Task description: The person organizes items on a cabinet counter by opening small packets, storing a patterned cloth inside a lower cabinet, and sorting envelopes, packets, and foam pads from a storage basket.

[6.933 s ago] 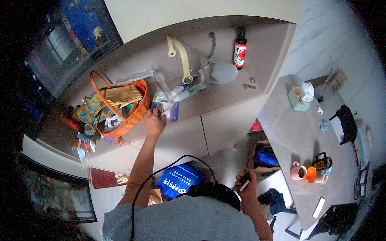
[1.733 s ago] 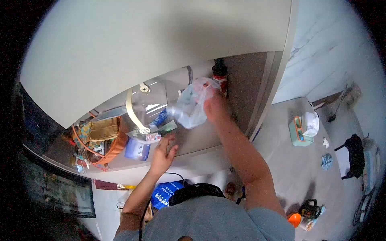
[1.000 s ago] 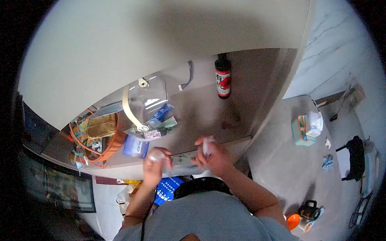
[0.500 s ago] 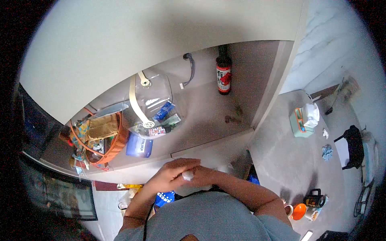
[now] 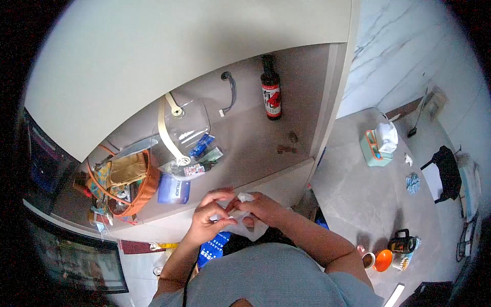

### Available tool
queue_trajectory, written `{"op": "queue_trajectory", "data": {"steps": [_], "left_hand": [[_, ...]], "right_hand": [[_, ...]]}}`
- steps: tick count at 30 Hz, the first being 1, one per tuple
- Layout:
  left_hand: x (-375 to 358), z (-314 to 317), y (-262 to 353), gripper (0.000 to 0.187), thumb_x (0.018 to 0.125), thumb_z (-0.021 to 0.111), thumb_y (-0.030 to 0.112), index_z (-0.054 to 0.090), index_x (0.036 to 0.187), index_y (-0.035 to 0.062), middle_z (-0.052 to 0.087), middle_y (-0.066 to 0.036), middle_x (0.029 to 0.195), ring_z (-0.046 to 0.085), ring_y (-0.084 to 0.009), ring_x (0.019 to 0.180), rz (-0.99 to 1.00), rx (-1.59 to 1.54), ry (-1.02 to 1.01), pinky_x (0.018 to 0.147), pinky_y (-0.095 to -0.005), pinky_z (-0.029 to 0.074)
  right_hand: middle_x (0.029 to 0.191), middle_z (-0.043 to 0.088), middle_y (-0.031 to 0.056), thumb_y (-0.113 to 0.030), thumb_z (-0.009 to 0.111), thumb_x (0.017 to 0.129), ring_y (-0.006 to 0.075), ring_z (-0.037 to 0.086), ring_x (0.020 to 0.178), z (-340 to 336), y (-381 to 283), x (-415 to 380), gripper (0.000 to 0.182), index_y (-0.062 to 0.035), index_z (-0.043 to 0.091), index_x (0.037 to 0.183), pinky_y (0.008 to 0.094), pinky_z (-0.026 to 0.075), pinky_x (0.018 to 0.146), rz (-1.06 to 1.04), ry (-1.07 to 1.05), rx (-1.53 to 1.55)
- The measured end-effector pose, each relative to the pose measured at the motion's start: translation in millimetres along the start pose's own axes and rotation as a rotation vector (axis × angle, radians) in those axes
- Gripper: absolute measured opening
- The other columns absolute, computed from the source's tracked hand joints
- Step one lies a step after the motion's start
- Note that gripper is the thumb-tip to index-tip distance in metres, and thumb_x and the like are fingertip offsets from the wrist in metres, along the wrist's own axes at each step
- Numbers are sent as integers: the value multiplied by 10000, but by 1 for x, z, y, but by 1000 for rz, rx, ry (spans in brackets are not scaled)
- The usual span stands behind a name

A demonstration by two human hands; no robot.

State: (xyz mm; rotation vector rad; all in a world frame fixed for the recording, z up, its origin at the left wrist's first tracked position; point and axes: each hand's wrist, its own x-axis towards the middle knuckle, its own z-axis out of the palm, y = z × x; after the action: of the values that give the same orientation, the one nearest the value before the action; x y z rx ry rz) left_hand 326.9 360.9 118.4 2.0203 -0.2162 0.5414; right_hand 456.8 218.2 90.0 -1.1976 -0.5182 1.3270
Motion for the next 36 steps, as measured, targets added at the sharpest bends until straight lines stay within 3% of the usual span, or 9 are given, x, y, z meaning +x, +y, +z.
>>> {"op": "queue_trajectory", "data": {"steps": [2,4,8,12,21,28,32,34,36], "left_hand": [[1,2,1,229,724,736,41,577,889,30,542,-145,1238,538,-256,1137,52,55,12,895,-363,459],[-2,6,1,360,702,777,92,590,1009,67,571,-159,1180,551,-284,1126,-303,-63,42,916,-374,449],[6,0,4,564,706,757,116,545,1228,89,599,-150,1145,596,-269,1020,-123,427,-144,871,-324,467],[11,-1,14,530,739,723,94,543,1238,96,623,-136,1067,609,-202,943,-418,398,-129,818,-293,480],[14,-3,15,400,886,588,71,497,1275,69,628,-44,830,565,-70,739,-473,-680,114,709,-251,470],[9,-11,12,62,837,632,47,638,880,3,662,-118,841,655,-221,745,-345,214,192,665,-306,502],[15,-27,19,39,815,645,42,632,834,10,654,-135,796,642,-294,699,-192,480,355,644,-338,505],[15,-34,16,36,822,639,42,635,839,11,656,-133,798,645,-283,702,-191,486,411,648,-335,506],[12,-37,9,55,850,606,29,643,883,6,669,-131,843,660,-250,731,-156,449,524,674,-314,513]], "right_hand": [[891,614,61,-251,619,851,111,546,713,-10,2,1,286,-38,619,1042,253,443,630,-34,-75,34],[801,628,28,-224,632,843,96,548,704,-8,-11,-7,181,-62,654,921,260,434,665,-82,-165,-288],[853,630,48,-91,627,787,154,588,775,-9,-17,-7,79,-76,633,863,294,445,712,-505,-192,-675],[926,589,64,-47,630,672,252,582,881,-6,-24,-4,141,-97,579,793,379,432,795,-855,157,-1232],[867,592,49,-143,628,644,278,585,819,-5,-54,5,188,-121,604,829,428,449,747,-1116,489,-1400],[744,604,80,-189,689,699,247,602,660,-15,-54,1,189,-131,643,873,387,479,616,-967,225,-1620],[810,654,101,-226,644,813,227,636,674,-28,-44,14,145,-101,648,886,354,500,567,-1058,301,-1222],[916,674,136,-266,576,902,215,666,771,-22,-58,8,219,-59,621,959,327,537,617,-393,362,-459],[927,670,142,-276,544,925,218,667,803,-20,-72,18,252,-39,601,987,315,547,638,-513,286,-115]]}}
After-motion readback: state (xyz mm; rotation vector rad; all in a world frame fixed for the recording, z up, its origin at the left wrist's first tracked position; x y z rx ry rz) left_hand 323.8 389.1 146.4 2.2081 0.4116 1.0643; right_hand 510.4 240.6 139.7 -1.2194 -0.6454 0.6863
